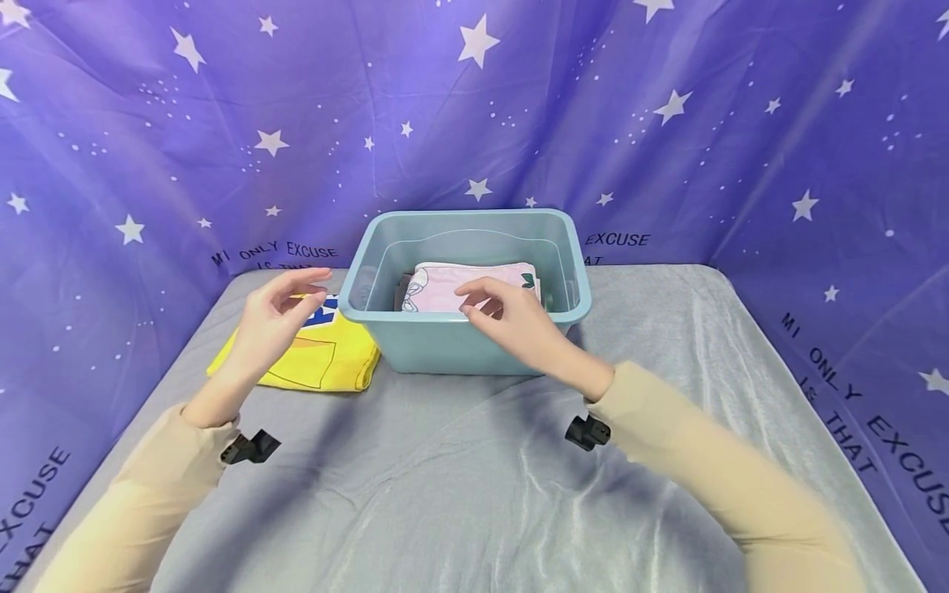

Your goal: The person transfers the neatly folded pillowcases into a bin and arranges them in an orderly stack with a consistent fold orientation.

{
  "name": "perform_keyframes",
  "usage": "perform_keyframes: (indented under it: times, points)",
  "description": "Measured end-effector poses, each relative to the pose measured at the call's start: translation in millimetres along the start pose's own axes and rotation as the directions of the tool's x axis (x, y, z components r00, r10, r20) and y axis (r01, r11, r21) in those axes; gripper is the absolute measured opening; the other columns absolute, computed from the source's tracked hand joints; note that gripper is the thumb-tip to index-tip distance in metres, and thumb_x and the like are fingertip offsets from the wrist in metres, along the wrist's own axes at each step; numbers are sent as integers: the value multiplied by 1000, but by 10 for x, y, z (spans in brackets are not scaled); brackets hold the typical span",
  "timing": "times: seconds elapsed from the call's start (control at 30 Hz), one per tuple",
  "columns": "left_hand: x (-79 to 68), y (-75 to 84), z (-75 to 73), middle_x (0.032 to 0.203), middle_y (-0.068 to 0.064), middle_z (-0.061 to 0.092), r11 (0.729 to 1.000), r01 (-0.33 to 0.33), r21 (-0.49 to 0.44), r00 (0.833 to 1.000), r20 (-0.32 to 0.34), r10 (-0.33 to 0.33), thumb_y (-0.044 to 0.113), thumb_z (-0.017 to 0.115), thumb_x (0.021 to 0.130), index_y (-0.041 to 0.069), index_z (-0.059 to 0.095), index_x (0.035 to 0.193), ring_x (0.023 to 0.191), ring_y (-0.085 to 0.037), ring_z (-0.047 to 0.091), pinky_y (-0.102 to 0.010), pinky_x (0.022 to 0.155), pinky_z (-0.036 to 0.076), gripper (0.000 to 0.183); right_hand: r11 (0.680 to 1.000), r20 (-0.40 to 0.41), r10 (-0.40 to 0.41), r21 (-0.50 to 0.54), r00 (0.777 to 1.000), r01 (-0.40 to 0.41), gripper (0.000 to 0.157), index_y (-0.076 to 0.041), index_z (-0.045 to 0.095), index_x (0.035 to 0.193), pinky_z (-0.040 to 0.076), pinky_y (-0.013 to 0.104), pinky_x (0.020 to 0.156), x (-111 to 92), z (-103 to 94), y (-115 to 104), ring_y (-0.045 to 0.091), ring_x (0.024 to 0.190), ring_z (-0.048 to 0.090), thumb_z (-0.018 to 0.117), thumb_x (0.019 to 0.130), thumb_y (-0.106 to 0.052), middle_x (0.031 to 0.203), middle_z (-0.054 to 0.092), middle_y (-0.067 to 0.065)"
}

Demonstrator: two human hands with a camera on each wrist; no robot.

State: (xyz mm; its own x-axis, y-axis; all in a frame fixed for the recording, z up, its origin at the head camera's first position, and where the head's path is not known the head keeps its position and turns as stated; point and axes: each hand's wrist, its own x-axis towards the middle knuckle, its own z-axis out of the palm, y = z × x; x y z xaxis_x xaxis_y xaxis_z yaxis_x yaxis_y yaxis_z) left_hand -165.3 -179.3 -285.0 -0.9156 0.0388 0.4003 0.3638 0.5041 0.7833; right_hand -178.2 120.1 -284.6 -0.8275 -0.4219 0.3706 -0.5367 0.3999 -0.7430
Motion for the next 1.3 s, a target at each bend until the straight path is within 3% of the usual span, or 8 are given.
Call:
perform_keyframes:
  times: [0.2,0.6,0.77,1.07,1.3]
  points:
    - [-71,-64,-26,117,-14,60,999,31,-28,999,-15,-31,9,54,89,2,58,119,91,4,52,-23,83,43,30,999,-4,-22,29,1000,22,24,-2,62,110,50,23,69,-44,116,43,20,75,65,57,86,-3,93,68,11]
    - [-234,-247,-92,117,-19,59,996,43,-73,998,-44,-46,5,55,89,-2,58,118,92,2,55,-13,82,42,30,991,18,-14,131,1000,12,24,1,61,109,51,25,72,-143,393,66,18,78,64,57,86,-1,94,68,14]
    - [-287,-304,-112,117,-18,59,996,65,-58,997,-46,-68,5,56,89,-2,58,118,91,7,52,-10,79,42,31,982,42,15,188,999,-23,24,3,61,110,51,25,72,-172,518,80,22,79,64,56,86,-1,94,68,15]
    - [-368,-466,-162,118,-16,60,994,111,7,993,-47,-111,11,56,90,3,57,122,94,3,53,-15,80,41,33,970,122,52,231,991,-79,24,-2,61,111,51,26,71,-189,748,171,21,78,64,55,88,-4,94,67,13]
    - [-409,-611,-193,102,19,59,995,98,-8,993,-69,-98,10,58,88,0,58,119,88,9,53,-11,77,42,32,962,160,65,253,985,-104,28,-4,60,113,52,26,70,-189,916,250,15,77,63,53,86,-1,94,67,12]
